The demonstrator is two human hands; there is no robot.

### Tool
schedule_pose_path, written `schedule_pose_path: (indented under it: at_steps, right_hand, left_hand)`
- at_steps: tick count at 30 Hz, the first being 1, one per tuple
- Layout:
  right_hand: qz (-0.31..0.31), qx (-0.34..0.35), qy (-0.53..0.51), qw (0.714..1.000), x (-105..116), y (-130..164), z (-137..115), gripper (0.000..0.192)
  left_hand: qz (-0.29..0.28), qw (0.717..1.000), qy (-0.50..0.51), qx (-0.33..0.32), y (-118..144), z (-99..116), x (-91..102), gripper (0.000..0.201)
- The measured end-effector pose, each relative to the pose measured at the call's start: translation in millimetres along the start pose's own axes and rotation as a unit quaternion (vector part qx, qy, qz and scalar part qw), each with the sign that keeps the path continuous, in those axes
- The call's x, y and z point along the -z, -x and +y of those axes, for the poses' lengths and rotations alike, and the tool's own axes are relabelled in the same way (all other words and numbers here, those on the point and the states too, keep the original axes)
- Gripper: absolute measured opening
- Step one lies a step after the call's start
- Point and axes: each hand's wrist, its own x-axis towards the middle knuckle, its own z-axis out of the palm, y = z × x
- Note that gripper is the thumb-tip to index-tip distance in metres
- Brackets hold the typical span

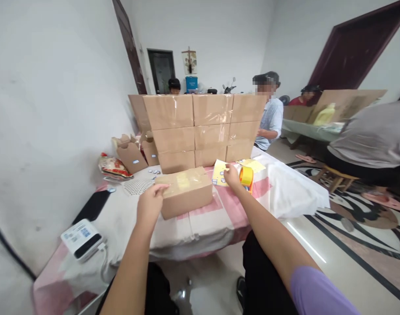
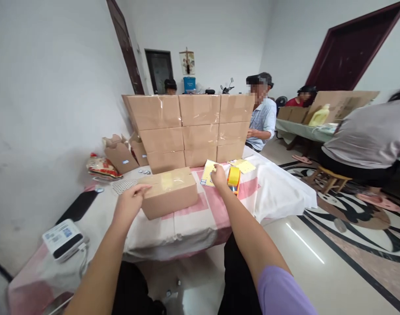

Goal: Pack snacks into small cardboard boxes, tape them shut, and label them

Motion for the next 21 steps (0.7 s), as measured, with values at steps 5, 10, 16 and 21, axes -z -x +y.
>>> schedule_pose_path:
  at_steps: [5, 10, 16, 21]
  right_hand:
    - [-0.057, -0.034, 0.083, 0.994, -13.7, -0.2, 15.2, 0.030]
    - [-0.070, -0.039, 0.077, 0.994, -14.9, -1.4, 20.3, 0.032]
    - [-0.057, -0.006, -0.028, 0.998, -8.9, 5.6, 8.1, 0.014]
    - [-0.014, 0.073, -0.159, 0.984, 11.2, 41.5, -33.4, 0.019]
  left_hand:
    - [0.108, 0.989, -0.096, 0.013, 9.0, 14.8, 10.8, 0.033]
    - [0.121, 0.989, -0.087, 0.007, 14.6, 22.4, 10.6, 0.033]
    - [0.161, 0.978, -0.088, -0.104, 22.7, 20.5, 10.6, 0.027]
    - [0.201, 0.945, -0.063, -0.248, 39.0, 33.7, 7.7, 0.022]
